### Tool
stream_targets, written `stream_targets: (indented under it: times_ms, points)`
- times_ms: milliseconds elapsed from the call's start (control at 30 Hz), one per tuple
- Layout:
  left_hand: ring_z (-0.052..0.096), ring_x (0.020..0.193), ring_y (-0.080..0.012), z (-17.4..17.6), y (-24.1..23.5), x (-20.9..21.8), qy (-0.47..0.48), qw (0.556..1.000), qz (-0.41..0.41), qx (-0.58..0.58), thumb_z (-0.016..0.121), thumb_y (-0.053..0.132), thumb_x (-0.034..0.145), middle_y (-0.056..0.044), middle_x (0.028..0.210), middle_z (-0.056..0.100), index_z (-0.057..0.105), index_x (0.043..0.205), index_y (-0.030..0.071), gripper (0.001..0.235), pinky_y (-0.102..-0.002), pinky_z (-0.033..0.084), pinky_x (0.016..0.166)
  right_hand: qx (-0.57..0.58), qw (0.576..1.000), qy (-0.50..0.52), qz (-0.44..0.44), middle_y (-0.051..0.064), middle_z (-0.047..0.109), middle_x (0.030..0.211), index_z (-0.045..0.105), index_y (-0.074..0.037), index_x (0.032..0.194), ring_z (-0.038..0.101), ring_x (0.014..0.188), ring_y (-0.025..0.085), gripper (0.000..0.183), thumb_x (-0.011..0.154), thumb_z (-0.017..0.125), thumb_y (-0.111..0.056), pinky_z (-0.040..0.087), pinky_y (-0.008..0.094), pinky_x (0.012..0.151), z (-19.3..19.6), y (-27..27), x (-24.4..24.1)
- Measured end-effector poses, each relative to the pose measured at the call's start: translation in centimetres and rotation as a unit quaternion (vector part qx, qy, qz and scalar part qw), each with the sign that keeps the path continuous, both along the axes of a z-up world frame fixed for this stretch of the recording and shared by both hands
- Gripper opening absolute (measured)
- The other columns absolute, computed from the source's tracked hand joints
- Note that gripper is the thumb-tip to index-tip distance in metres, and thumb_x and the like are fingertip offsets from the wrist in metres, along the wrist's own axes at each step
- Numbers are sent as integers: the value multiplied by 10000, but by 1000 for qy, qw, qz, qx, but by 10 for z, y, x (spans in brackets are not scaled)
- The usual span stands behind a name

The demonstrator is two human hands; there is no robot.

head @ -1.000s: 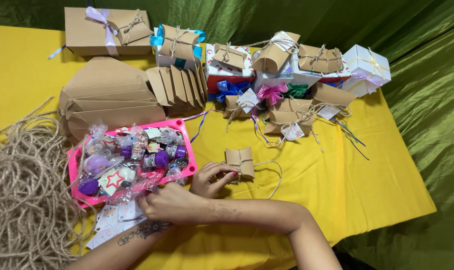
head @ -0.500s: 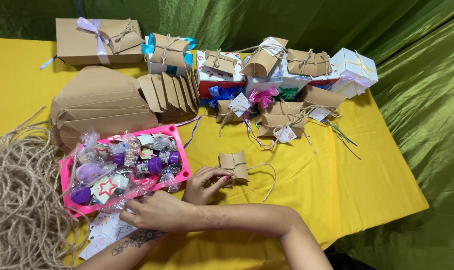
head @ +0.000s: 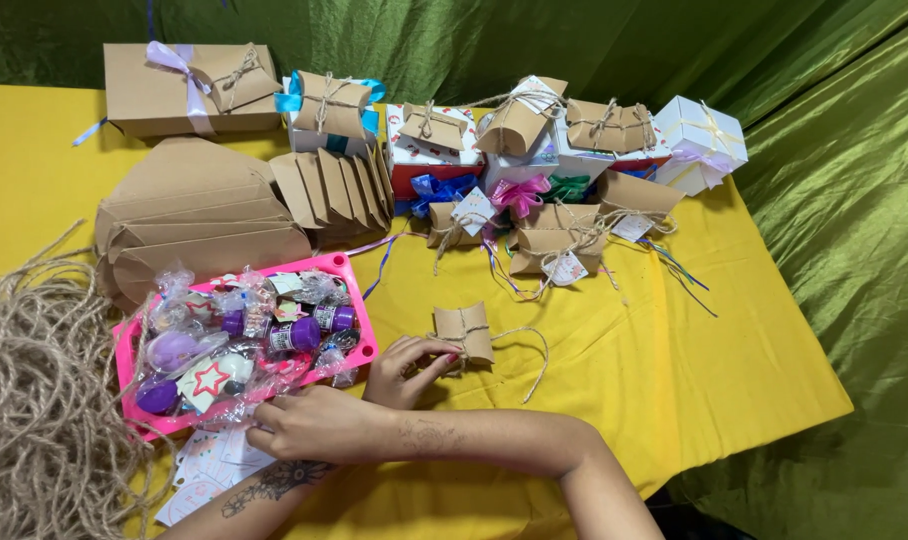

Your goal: Assembling a small cardboard gift box by folding the pre-scored edges and tying it shut with twine.

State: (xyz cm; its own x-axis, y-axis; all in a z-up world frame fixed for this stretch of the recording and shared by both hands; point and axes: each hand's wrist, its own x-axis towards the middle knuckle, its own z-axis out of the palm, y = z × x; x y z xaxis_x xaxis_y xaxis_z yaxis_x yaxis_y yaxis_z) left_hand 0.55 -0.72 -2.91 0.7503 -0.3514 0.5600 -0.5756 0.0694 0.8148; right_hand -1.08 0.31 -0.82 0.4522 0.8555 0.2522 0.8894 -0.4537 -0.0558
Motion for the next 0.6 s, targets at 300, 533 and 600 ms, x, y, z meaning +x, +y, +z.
stream_targets:
  times_ms: [300,533,600]
  points:
    - [715,886,-143,6,-1,0,25,1000,10,-7,738,128,931,-40,1007,799,774,1040,107,117,-256,539,758,41,997,-67,13,56,585,932,575,-94,1019,601,756,215,115,973,638,-10,449,347,597,29,-13,-3]
    - [711,815,-163,-13,0,1,87,995,25,30,629,321,901,-33,902,765,741,914,125,226,-308,539,726,261,965,31,3,82,765,921,694,-54,1010,721,774,226,70,1031,627,-57,576,410,830,85,-82,-11]
    - [670,767,-165,-17,5,1,129,990,8,52,551,432,878,-21,833,733,717,820,129,350,-336,503,676,345,924,132,-100,44,715,882,683,-60,1071,640,718,135,110,971,666,-16,529,301,703,70,-122,-15]
